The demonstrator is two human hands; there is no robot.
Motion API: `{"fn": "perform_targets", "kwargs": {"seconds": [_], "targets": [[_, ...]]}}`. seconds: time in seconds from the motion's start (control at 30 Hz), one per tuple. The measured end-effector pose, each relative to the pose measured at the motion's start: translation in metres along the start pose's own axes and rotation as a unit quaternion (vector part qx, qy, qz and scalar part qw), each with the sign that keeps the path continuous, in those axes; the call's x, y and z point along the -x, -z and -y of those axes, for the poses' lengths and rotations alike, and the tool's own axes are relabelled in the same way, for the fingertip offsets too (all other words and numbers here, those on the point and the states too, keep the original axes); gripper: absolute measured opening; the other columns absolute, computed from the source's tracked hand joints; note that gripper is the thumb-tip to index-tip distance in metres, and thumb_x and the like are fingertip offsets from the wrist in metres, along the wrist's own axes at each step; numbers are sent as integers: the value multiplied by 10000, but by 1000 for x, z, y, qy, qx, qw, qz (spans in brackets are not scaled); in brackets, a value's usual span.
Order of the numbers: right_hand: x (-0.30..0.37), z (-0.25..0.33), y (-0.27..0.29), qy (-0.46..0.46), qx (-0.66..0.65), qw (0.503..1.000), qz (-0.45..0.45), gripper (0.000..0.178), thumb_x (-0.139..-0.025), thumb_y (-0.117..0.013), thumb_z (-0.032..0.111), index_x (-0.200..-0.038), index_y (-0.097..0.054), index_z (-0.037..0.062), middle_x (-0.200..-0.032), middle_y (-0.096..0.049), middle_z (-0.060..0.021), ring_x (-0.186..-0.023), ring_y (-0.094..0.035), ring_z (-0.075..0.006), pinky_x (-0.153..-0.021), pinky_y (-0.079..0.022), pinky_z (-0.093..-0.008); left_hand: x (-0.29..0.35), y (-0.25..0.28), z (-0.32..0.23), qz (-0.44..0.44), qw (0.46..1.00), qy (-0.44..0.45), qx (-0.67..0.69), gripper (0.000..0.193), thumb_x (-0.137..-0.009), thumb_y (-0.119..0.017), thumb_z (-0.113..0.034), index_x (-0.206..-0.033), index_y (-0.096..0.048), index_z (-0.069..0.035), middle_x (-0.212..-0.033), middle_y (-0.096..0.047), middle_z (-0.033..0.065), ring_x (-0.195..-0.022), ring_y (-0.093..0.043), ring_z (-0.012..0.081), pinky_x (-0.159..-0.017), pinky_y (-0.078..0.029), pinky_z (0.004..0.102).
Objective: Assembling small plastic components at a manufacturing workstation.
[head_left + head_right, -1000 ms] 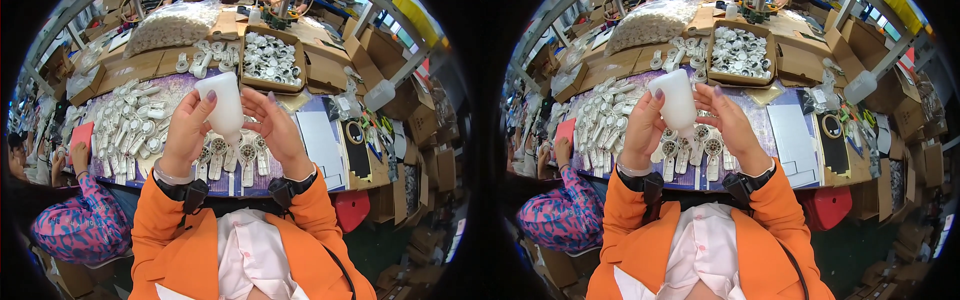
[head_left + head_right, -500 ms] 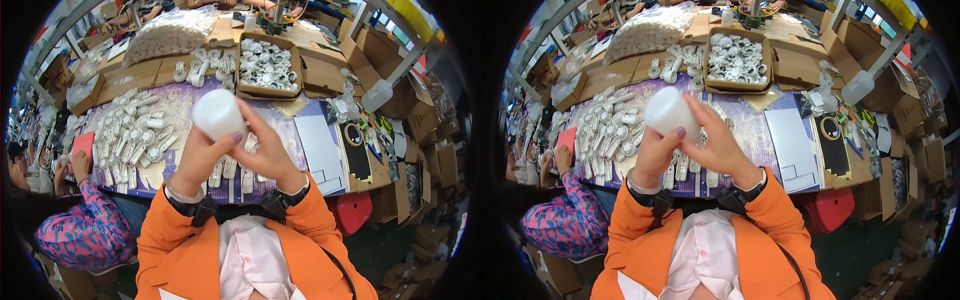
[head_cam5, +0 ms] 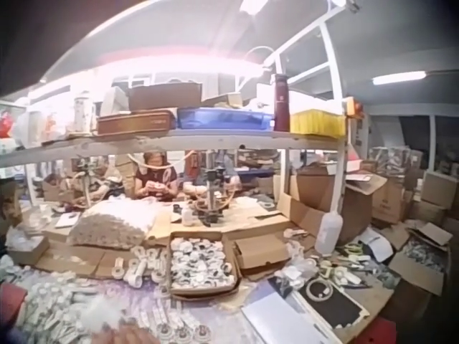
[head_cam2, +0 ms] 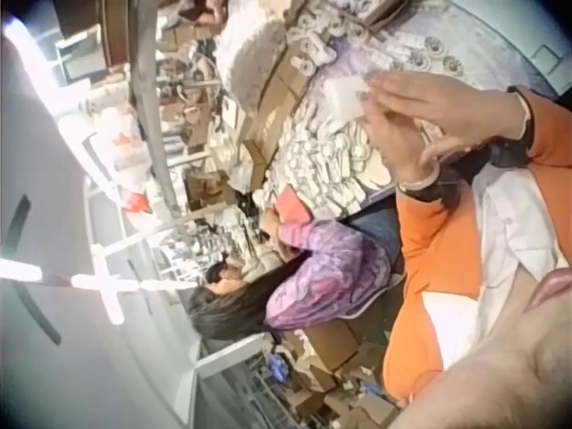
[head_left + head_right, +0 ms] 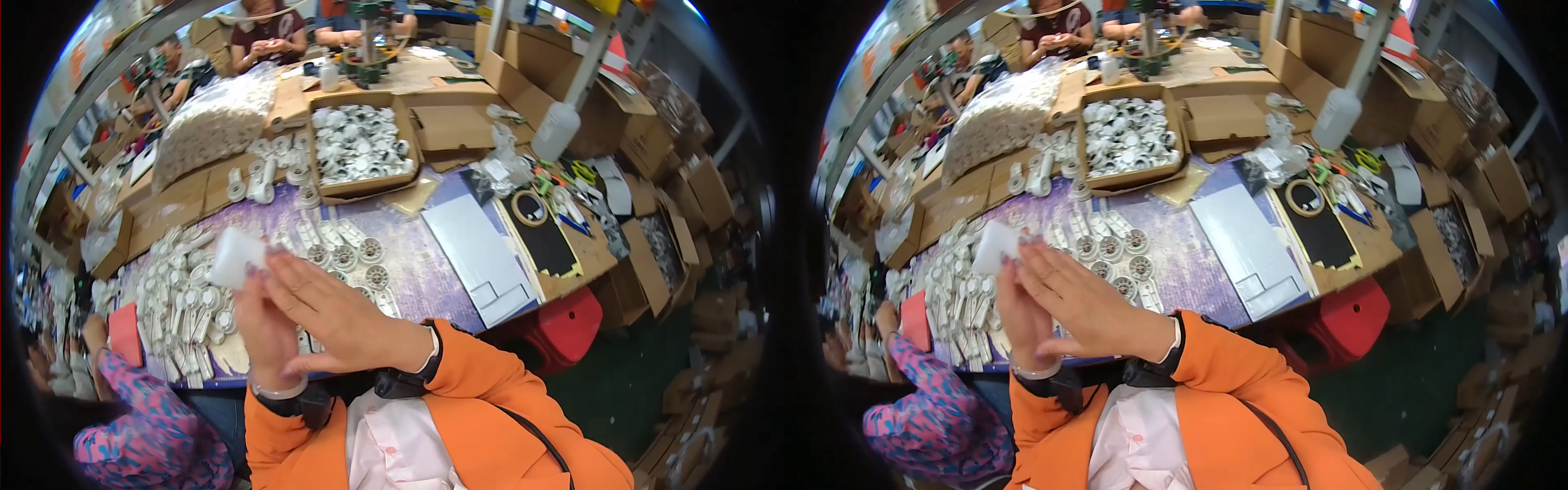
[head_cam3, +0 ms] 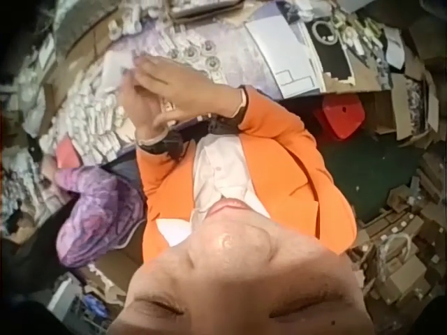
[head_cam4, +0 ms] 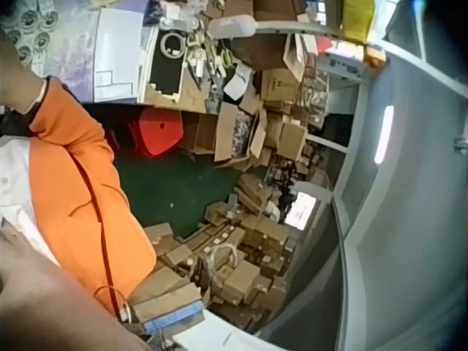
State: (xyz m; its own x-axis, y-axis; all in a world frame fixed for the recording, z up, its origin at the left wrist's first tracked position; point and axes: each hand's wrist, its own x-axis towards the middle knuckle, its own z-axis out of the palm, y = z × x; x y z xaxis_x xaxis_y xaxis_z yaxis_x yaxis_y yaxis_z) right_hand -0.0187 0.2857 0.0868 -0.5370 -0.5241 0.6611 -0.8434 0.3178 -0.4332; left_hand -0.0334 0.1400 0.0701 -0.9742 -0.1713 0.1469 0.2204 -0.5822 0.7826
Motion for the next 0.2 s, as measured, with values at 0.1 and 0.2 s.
{"fn": "perform_targets", "kwargs": {"seconds": [0.1, 0.2], "targets": [[-1, -8, 26, -32, -20, 995, -93, 860, -858, -696, 275, -1501, -237, -64, -1571, -246, -249, -1423, -312, -414, -1168, -253, -472, -4, 13, -25, 36, 999, 0, 1, 580, -985, -567, -338, -1439, -364, -40, -1318, -540, 128, -1209, -541, 248, -1036, -446, 416], [-6, -15, 37, -64, -54, 956, -282, 991, -810, -766, 405, -1506, -232, -53, -1577, -259, -210, -1422, -300, -441, -1176, -242, -493, -26, 29, -35, -1, 992, -121, -37, 688, -957, -593, -419, -1467, -335, -35, -1365, -515, 131, -1245, -521, 293, -1098, -397, 440]]}}
